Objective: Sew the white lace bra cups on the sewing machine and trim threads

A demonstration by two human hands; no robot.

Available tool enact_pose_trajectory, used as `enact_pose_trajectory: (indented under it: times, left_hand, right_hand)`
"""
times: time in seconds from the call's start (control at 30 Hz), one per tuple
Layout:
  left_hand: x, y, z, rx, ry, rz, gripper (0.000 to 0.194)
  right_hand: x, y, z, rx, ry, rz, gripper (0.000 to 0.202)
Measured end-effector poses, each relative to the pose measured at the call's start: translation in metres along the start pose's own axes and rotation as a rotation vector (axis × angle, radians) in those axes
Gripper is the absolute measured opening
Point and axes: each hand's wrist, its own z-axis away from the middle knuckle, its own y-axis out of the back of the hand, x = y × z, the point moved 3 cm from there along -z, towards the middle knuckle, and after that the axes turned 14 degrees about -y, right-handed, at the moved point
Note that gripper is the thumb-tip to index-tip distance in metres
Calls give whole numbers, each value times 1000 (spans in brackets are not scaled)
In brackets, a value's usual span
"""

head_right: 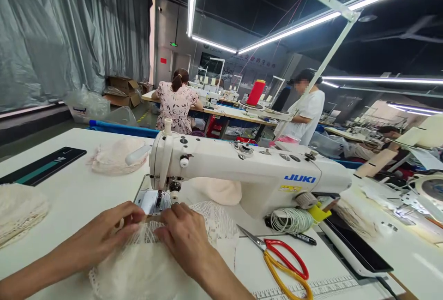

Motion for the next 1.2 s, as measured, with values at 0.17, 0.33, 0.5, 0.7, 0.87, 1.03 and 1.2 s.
enact_pose_trajectory:
  times: [0.17,0.33,0.5,0.7,0.87,1.03,1.2]
  left_hand:
    - [-4,-12,0,27,102,-177,23]
    - [-10,-15,1,62,79,-223,12]
    - [-2,-16,6,167,-82,-40,26]
    - [-1,-16,5,97,28,76,27]
    - [-1,-16,0,48,97,33,28]
    - [-2,-14,-2,25,128,-26,21]
    - [-8,-12,-5,19,162,116,20]
  right_hand:
    - [-3,-27,-16,-18,57,-101,21]
    - [3,-35,-20,13,-19,-170,29]
    - [0,-30,-16,60,80,-275,7]
    - [-5,-19,-4,18,163,-493,12]
    - [-4,-21,-10,-149,-30,-531,12]
    - [-3,-27,-18,-237,-164,-563,11]
    - [1,-32,-16,-208,-84,-541,6]
